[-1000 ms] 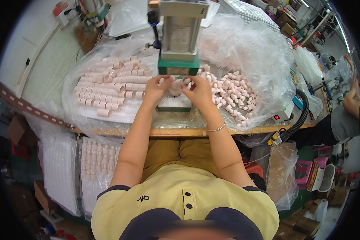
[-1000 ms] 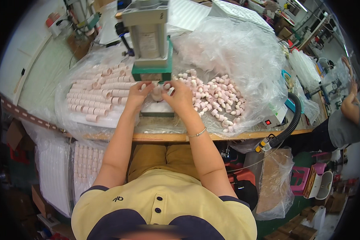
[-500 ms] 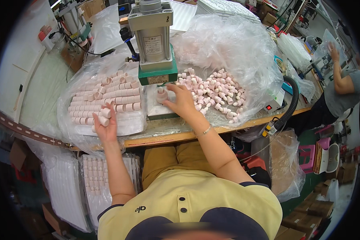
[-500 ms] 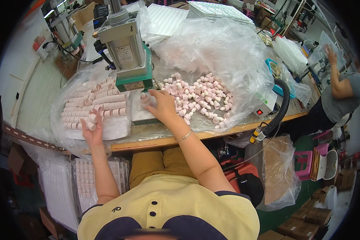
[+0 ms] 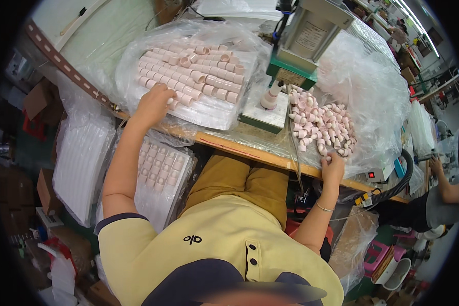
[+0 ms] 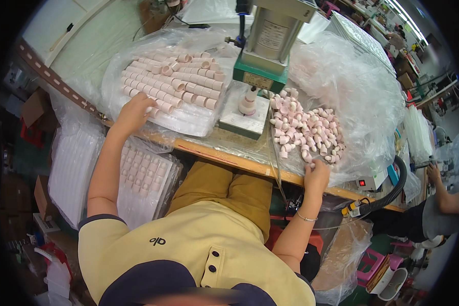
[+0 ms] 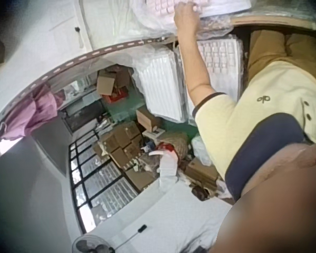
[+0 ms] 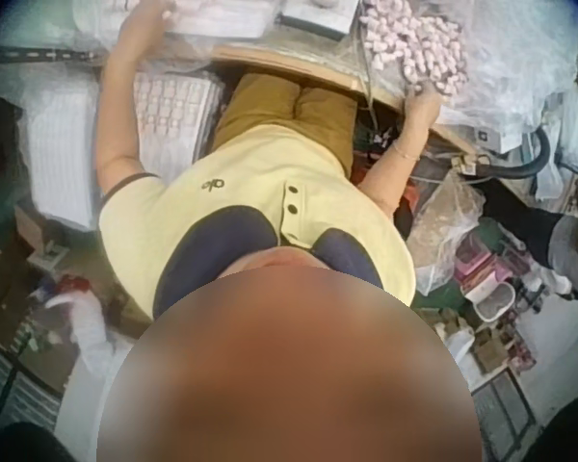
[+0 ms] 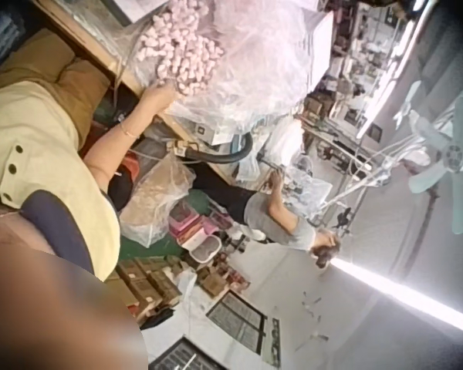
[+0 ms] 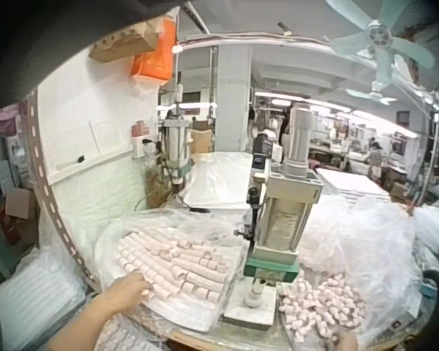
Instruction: Applying glue or sealant to small plastic/rubber components using a manual press machine in a factory setting.
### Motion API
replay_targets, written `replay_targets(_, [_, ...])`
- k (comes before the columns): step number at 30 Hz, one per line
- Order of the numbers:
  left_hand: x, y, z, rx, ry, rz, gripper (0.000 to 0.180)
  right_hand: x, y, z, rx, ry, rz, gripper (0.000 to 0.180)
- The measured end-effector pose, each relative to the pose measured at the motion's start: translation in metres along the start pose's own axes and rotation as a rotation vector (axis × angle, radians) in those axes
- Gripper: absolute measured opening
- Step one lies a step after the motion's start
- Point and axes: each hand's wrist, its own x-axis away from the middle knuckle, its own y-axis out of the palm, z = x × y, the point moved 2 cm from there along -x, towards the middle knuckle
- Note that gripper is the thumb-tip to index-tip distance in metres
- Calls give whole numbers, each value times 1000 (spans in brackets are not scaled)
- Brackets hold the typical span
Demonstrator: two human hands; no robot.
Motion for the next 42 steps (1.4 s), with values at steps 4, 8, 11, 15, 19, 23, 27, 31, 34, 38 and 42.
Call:
replay_targets(4, [-6, 11, -1, -128, 115, -52, 25, 4, -21, -32, -18, 37, -95, 27])
replay_targets(8, [8, 18, -9, -243, 153, -94, 33, 11, -16, -37, -255, -173, 173, 25])
replay_targets(11, [9, 17, 13, -246, 214, -171, 35, 20, -34, -52, -530, -157, 230, 23])
replay_targets(15, [1, 6, 66, 110, 177, -113, 33, 29, -44, -109, -1044, -286, 81, 21])
replay_targets(19, [-25, 26, 131, 797, 89, -273, 31, 33, -49, -173, -1156, -519, -87, 27])
replay_targets(23, [-38, 79, 148, 1260, 86, -419, 30, 27, -47, -190, -1126, -737, -146, 28])
replay_targets(27, [-39, 96, 172, 1839, -145, -690, 38, 24, -56, -182, -954, -857, 33, 28])
replay_targets(31, [-39, 98, 174, 1965, -206, -833, 34, 27, -58, -180, -922, -934, 116, 29])
replay_targets(34, [-38, 94, 177, 1811, -118, -722, 31, 29, -53, -171, -871, -868, 75, 29])
replay_targets(38, [-33, 88, 184, 1595, -90, -532, 33, 34, -45, -164, -874, -762, 31, 29])
replay_targets(42, [-31, 89, 188, 1615, -121, -527, 26, 33, -43, -163, -911, -722, 85, 29])
